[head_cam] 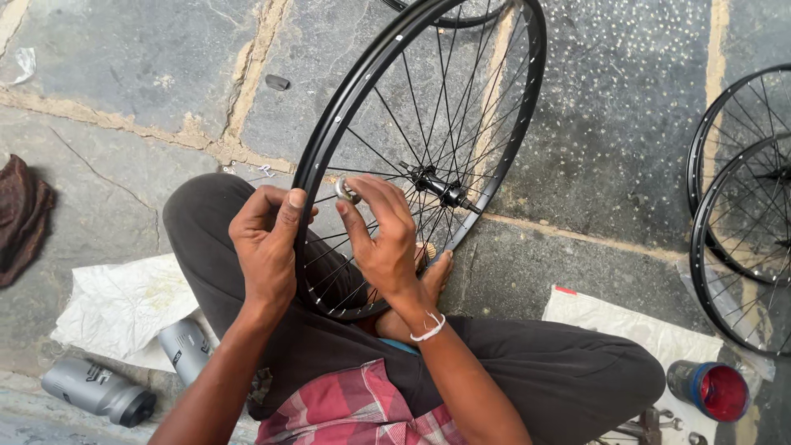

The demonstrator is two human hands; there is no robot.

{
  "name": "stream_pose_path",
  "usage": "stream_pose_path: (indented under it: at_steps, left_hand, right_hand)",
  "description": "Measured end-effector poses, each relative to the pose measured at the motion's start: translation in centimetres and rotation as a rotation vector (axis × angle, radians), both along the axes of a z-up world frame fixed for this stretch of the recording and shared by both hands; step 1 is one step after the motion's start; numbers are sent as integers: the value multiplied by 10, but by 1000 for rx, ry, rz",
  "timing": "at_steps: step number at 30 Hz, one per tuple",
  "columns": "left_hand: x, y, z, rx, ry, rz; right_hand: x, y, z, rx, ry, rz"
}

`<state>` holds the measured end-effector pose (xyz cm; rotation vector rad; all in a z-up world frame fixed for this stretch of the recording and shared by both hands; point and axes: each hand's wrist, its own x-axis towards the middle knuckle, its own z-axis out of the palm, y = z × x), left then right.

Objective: The person sits on the ground and uses a small metal tool to tighten the nipples on the spokes of a bicycle wheel. They rotate the wheel periodically to access different spokes and continue the tightening process.

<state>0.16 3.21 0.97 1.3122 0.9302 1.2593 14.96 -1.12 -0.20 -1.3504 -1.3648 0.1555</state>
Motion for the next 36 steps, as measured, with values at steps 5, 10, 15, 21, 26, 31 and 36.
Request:
stream_pose_path:
  at_steps: [5,10,15,21,26,31,36]
  left_hand:
    - [1,-4,2,-59,-62,34]
    - [2,-4,1,-63,-69,7]
    - [3,-2,1,-104,-114,23]
    - [4,-1,3,-147,-70,40]
    - [-2,3,2,-79,-155,-83]
    - [5,-7,7,-80,-169,-49]
    - [11,0,26,282,86,-6]
  right_hand:
    - [18,8,5,-238,380,531]
    - [30,18,2,-333,642,774]
    - [13,6,-5,-171,807,620]
    - [-8,11,14,-38,-184,94]
    - [6,-2,33,-64,132,357]
    - [3,-7,38,-122,62,263]
    - [12,-8,40,-132,-25,267]
